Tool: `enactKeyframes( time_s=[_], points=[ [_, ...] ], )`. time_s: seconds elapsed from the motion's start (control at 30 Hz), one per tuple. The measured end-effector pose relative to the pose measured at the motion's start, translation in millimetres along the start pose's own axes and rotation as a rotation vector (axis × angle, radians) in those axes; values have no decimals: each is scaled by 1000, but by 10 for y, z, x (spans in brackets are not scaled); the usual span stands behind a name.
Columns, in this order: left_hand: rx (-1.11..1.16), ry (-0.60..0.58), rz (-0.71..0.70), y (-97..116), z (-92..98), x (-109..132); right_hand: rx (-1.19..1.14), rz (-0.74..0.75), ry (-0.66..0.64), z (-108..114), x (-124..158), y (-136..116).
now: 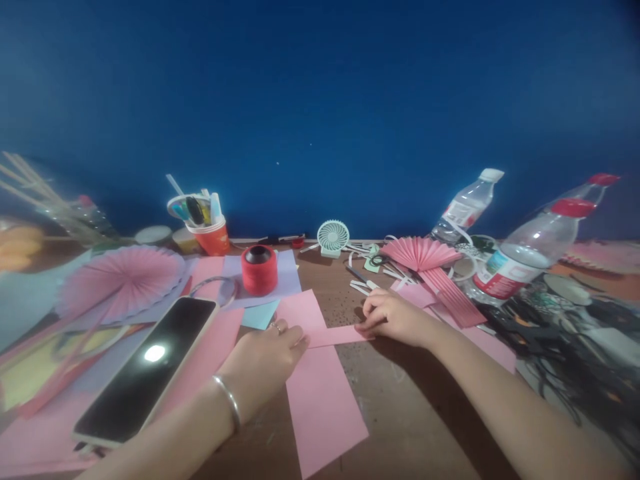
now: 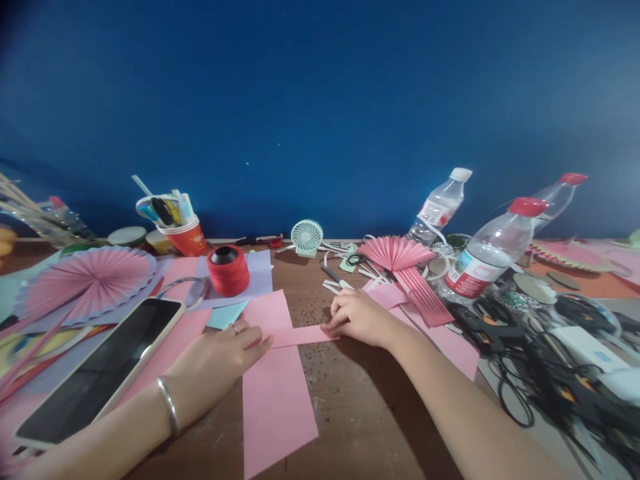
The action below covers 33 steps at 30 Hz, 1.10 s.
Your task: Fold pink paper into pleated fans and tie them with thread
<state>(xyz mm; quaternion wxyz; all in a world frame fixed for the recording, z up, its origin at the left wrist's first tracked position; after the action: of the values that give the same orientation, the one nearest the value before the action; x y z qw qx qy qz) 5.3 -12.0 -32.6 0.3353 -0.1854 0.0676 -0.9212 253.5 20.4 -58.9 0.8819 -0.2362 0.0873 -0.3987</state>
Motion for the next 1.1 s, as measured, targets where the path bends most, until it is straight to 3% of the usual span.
enactKeyframes(
  time_s=[0.33,0.63,0.9,1.1],
  points=[
    [-6,-22,-12,-9,-2,-10,-132,-24,-7,38,27,-32],
    [22,-19,-6,-20,-5,-8,17,41,-49,77,35,-87],
    [18,36,-29,-29,-60,-13,7,57,-90,92,79,-105],
    [50,-6,-67,-90,-52,-30,105,102,-107,101,75,-146]
  ],
)
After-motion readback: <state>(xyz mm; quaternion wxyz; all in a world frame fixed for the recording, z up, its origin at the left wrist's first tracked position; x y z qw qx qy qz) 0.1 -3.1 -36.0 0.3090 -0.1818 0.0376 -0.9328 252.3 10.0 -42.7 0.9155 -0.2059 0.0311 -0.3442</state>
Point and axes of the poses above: each hand's wrist, its own x-axis away from the middle knuckle, its own z-axis out of the back of the hand, y = z × x, the point moved 2 cm from there along -x, towards the middle knuckle, and after that the axes turned 10 degrees about -y, right-handed, at the moved point
